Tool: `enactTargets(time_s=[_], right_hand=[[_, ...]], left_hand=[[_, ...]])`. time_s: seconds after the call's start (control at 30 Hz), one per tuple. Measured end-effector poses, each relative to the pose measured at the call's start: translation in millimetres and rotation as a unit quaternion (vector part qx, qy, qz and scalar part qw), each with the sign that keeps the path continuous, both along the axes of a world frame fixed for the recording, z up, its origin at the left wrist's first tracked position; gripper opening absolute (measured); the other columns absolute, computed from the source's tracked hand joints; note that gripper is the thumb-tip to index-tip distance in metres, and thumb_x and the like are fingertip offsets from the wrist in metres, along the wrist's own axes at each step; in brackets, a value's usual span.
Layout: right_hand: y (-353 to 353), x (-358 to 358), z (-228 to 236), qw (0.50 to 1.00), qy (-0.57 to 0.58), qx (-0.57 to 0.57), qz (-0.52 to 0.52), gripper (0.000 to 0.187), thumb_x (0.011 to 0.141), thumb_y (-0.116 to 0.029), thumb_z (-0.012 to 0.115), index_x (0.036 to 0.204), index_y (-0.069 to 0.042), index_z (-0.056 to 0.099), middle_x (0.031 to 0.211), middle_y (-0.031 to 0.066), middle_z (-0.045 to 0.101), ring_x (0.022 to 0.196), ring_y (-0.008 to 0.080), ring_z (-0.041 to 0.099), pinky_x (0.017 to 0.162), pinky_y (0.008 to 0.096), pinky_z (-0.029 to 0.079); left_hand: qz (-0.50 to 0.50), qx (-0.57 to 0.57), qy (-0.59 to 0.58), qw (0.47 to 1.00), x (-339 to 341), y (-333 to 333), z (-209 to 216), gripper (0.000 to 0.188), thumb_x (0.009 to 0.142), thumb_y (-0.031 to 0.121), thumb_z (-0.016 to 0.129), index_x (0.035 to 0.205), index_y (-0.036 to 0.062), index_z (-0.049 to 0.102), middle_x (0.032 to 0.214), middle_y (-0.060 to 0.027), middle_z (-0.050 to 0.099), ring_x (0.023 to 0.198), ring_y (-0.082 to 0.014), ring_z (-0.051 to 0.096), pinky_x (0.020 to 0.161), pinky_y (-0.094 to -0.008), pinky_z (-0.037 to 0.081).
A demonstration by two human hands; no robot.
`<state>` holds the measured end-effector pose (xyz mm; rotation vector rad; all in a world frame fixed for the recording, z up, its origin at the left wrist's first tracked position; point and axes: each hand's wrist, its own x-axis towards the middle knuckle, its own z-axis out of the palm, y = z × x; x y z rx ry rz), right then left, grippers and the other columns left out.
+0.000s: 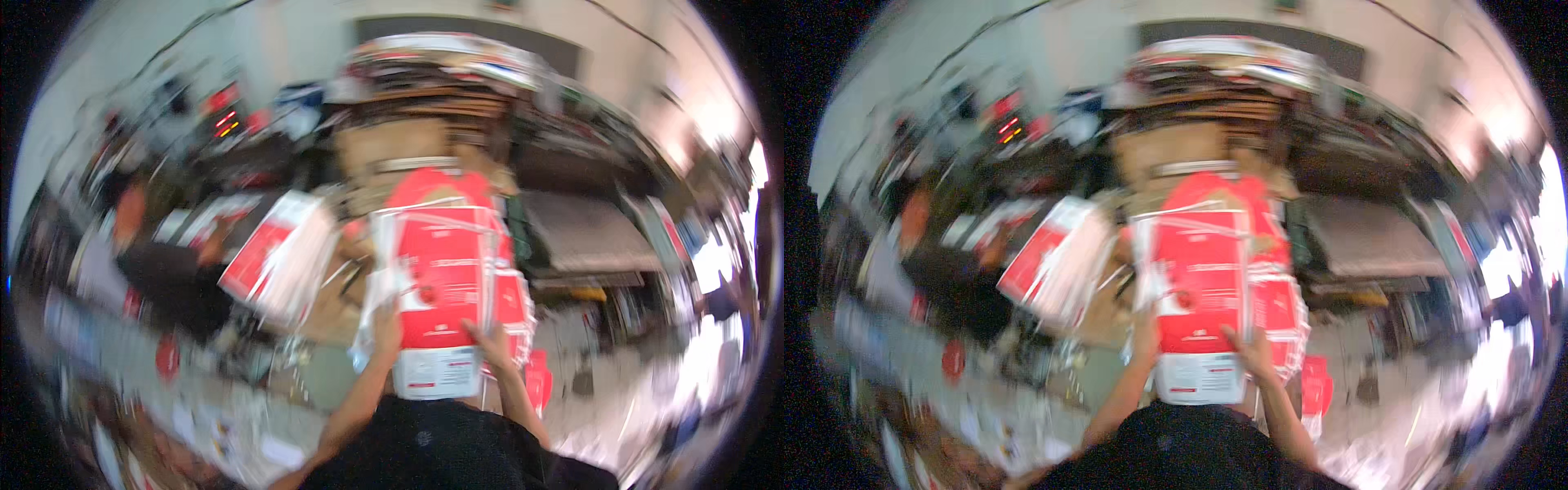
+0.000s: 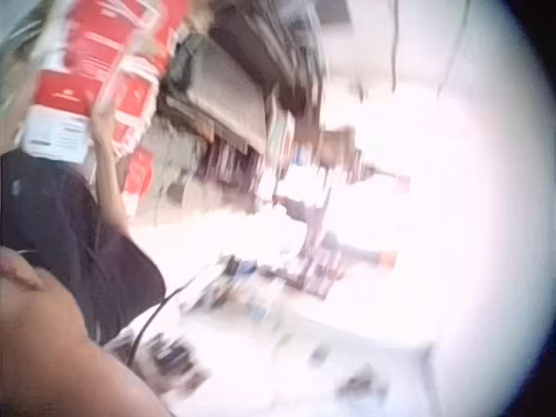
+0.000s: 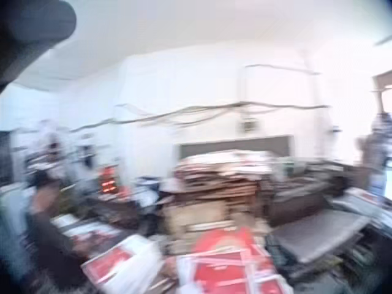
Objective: The person peels scrap border paper from die-cut printed sheets by hand, separates the waste strips, and aligns and stacks the printed sheets on the worktable.
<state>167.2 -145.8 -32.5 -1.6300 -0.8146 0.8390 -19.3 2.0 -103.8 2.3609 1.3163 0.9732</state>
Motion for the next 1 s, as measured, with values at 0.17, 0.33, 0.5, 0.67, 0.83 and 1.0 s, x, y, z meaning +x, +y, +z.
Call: enactTargets(time_s=[0.17,0.33,0.5,0.67,0.83,1.0], right_hand=[[7,-22,31,0.988,0.056,0.022,-0.143,0.058,0.085,-0.055,0.059,0.091,0.001,0.068,0.073,0.0088,0.067,0.065,0.0152,0.062,0.061,0.0326,0.048],[-21,-7,50,0.939,0.074,0.152,-0.298,0.045,0.087,-0.042,0.064,0.080,0.003,0.067,0.067,0.0022,0.064,0.062,0.0077,0.057,0.054,0.0268,0.046],[-25,0,35,0.909,0.123,0.191,-0.348,0.041,0.083,-0.039,0.070,0.074,0.001,0.067,0.063,-0.0005,0.063,0.054,0.0063,0.054,0.047,0.0248,0.041],[-28,2,19,0.894,-0.010,0.137,-0.426,0.042,0.078,-0.041,0.075,0.068,0.000,0.067,0.054,0.0048,0.058,0.050,0.0077,0.051,0.046,0.0293,0.040],[-43,27,37,0.886,-0.007,0.132,-0.445,0.040,0.075,-0.040,0.077,0.066,-0.003,0.068,0.052,0.0008,0.057,0.046,0.0052,0.048,0.043,0.0265,0.037],[-45,51,47,0.910,0.137,0.181,-0.348,0.036,0.078,-0.038,0.075,0.077,-0.003,0.070,0.063,0.0005,0.064,0.055,0.0068,0.055,0.049,0.0253,0.043]], left_hand=[[0.111,-0.243,-0.272,0.924,-3,-34,64,0.065,0.094,0.046,0.049,0.123,-0.0123,0.045,0.121,-0.0282,0.052,0.113,-0.0349,0.052,0.095,-0.0447,0.041],[-0.190,-0.524,-0.514,0.652,22,-41,112,0.063,0.094,0.042,0.051,0.135,-0.0007,0.029,0.131,-0.0195,0.044,0.119,-0.0276,0.049,0.092,-0.0430,0.048],[-0.102,-0.224,-0.318,0.916,59,-31,113,0.041,0.098,0.028,0.048,0.094,-0.0104,0.061,0.079,-0.0143,0.065,0.073,-0.0223,0.059,0.070,-0.0328,0.045],[-0.098,-0.088,-0.203,0.970,78,-34,118,0.037,0.096,0.019,0.050,0.099,-0.0172,0.056,0.088,-0.0221,0.066,0.071,-0.0233,0.060,0.068,-0.0375,0.047],[-0.063,-0.232,-0.312,0.919,73,-47,128,0.039,0.093,0.023,0.057,0.106,-0.0138,0.057,0.092,-0.0174,0.064,0.079,-0.0224,0.060,0.072,-0.0359,0.048],[-0.041,-0.449,-0.417,0.789,52,-10,100,0.046,0.089,0.032,0.063,0.116,-0.0043,0.053,0.102,-0.0085,0.060,0.080,-0.0196,0.058,0.065,-0.0302,0.049]])
